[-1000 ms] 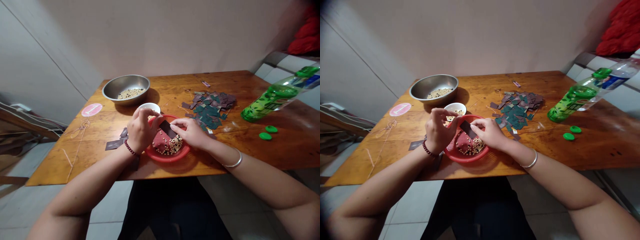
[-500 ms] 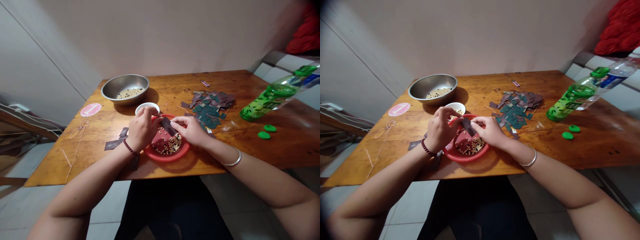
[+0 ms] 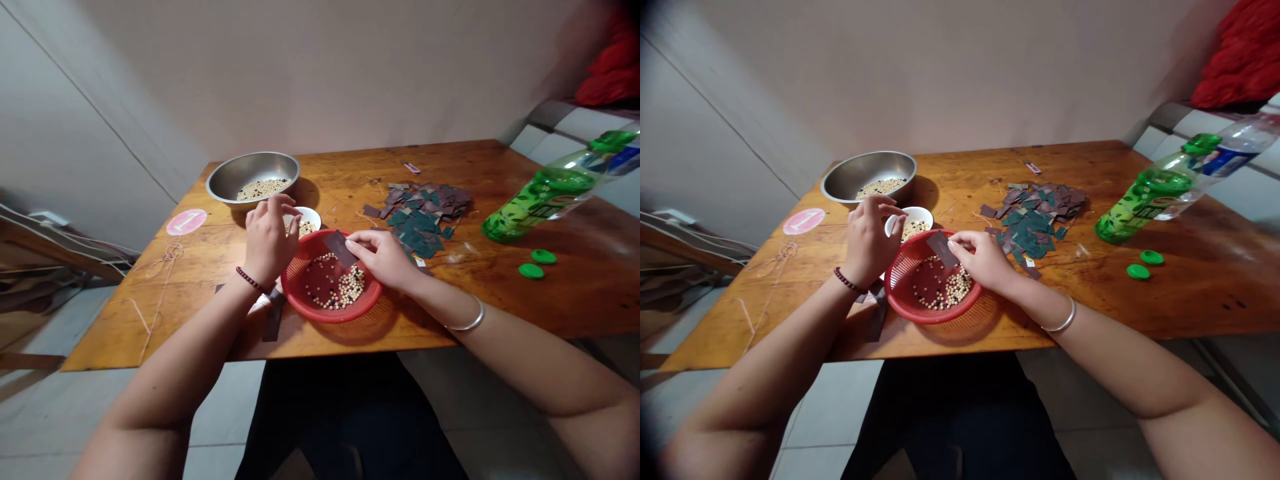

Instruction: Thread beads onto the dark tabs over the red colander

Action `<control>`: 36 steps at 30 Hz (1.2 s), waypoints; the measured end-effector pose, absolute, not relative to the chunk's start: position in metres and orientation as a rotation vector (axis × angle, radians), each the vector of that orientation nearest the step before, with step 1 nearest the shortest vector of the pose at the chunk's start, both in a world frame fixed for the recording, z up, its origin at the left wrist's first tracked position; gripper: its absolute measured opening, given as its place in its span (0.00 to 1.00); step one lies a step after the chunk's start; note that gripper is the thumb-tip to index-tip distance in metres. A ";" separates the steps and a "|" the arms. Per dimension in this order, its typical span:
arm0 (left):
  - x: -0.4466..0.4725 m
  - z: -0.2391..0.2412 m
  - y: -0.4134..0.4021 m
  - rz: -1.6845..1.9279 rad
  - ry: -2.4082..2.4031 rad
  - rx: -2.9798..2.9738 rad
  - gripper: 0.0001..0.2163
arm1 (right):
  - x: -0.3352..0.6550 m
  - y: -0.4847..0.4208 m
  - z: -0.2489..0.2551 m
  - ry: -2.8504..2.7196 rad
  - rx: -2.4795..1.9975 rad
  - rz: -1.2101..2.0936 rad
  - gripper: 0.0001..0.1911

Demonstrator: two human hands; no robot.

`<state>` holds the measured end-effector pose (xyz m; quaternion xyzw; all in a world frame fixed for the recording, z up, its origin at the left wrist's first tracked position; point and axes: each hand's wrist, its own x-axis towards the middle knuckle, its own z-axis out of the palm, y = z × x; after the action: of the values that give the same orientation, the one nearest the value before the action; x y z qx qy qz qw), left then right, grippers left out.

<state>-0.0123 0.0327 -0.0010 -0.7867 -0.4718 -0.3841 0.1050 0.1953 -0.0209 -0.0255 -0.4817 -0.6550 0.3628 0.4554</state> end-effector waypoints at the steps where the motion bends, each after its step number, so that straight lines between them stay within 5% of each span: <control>1: -0.017 -0.001 0.039 -1.062 -1.453 -2.305 0.11 | 0.195 -0.021 -0.026 -1.620 -1.198 0.889 0.11; 12: -0.034 -0.004 0.054 -0.322 -1.714 -2.412 0.19 | 0.196 -0.019 -0.025 -1.607 -1.162 0.948 0.11; 36: -0.027 -0.008 0.051 -0.195 -1.598 -2.597 0.20 | 0.197 -0.016 -0.028 -1.598 -1.160 0.959 0.12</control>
<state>-0.0274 0.0514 -0.0076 -0.8491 -0.5226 -0.0639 0.0430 0.1973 -0.0162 -0.0284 -0.4705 -0.6479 0.3888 0.4558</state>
